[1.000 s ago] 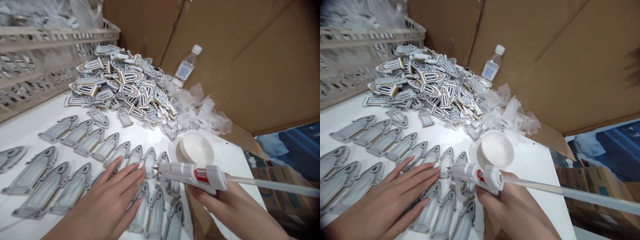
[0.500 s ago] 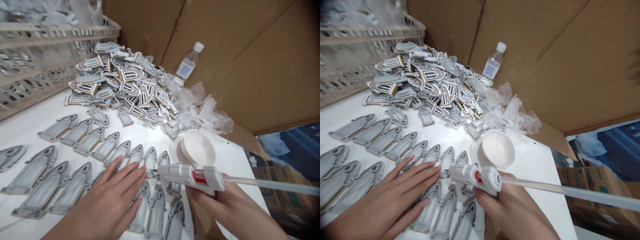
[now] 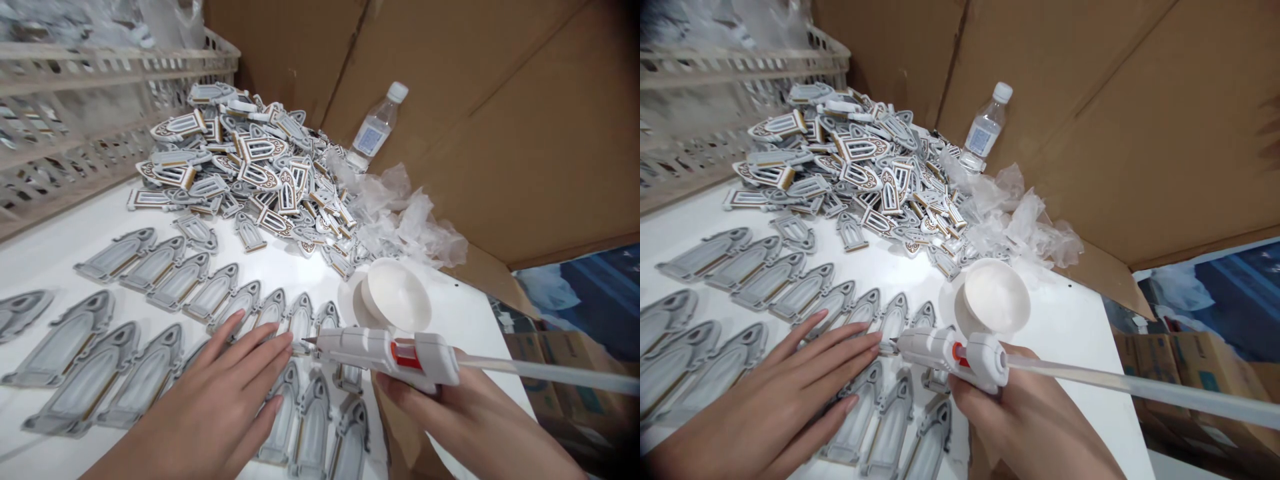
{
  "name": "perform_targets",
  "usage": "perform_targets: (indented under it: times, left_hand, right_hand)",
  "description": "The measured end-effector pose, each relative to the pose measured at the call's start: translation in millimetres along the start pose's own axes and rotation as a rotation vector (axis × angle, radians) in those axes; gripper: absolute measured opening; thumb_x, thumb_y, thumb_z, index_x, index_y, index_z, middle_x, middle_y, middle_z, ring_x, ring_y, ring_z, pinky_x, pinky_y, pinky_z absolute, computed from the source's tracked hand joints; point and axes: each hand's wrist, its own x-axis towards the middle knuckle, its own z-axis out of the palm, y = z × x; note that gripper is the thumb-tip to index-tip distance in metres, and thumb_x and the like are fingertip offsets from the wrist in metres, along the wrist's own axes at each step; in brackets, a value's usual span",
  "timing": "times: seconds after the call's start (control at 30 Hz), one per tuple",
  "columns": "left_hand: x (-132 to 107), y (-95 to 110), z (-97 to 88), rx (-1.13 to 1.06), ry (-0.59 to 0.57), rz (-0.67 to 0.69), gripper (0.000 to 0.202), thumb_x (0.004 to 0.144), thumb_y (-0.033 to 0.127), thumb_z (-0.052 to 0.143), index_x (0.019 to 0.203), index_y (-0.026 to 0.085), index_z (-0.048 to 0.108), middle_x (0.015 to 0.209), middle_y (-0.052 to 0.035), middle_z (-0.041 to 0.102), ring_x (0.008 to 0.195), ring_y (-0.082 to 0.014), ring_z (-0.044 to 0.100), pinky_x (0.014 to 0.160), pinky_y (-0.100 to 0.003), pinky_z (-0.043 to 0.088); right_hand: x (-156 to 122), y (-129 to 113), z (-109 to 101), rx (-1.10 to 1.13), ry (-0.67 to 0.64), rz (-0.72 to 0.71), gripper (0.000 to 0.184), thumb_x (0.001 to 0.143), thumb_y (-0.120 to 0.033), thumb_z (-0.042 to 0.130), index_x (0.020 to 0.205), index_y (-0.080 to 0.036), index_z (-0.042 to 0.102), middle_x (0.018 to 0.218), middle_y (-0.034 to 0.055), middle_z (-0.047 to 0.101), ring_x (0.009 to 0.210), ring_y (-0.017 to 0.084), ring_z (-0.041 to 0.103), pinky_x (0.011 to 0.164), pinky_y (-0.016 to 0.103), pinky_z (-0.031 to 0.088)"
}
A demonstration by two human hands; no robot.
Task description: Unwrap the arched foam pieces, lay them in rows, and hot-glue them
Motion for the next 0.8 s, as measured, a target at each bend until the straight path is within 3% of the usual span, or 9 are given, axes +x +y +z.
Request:
perform_targets:
  times: [0.17,0.8]
  left_hand:
    - [0.1,0.3,-0.5,0.006,-0.009,0.004,0.031,0.092,0.032,0.050,0.111,0.018,0.069,0.117,0.0008,0.070,0.112,-0.0159,0.060,0.119,-0.029,0.006]
    - [-0.3,0.7,0.8,0.037,-0.004,0.001,0.031,0.093,0.034,0.047,0.109,0.021,0.070,0.115,0.0027,0.071,0.111,-0.0156,0.060,0.119,-0.030,0.007]
  right_hand:
    - [1.3,1.8,1.9,-0.014,-0.030,0.024,0.020,0.089,-0.033,0.047,0.085,-0.022,0.063,0.089,0.0009,0.069,0.084,0.020,0.064,0.068,0.026,0.048]
    - [4.1,2.9,5.4,-0.021,-0.034,0.023,0.019,0.090,-0.031,0.048,0.088,-0.023,0.065,0.089,0.0005,0.069,0.083,0.019,0.064,0.068,0.026,0.047]
